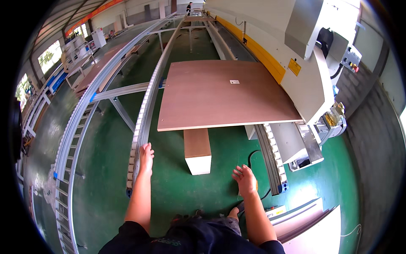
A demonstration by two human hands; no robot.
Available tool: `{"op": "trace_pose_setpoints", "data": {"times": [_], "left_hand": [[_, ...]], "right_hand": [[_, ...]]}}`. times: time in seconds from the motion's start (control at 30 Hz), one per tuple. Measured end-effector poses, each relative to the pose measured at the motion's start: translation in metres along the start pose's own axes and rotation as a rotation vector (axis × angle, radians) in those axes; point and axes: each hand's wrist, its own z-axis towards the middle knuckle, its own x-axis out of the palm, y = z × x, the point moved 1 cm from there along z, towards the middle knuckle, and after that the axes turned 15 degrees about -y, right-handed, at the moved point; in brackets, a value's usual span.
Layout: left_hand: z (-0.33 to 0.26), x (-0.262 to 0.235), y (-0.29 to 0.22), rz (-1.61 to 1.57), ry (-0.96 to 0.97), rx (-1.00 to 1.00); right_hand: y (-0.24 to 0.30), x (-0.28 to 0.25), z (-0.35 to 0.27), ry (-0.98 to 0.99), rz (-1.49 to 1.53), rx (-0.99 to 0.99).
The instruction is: The person unloads wooden boards from an edge banding machine conveyor and stacks them onto a table by hand.
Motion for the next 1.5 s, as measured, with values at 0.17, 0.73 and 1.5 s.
{"op": "trace_pose_setpoints", "data": {"times": [0.17,0.73,1.5], "left_hand": [[0.035,0.015,-0.038,0.247,0.075,0.125],[0.086,0.059,-0.027,0.229,0.229,-0.062],[-0.092,-0.075,0.033,0.5,0.244,0.222]], "right_hand": [[0.011,0.011,0.009,-0.015,0.171,0.023],[0.008,-0.019,-0.035,-0.059,0.512,0.016],[-0.042,-0.194,-0.258,-0.268,0.403,-0.124]]}}
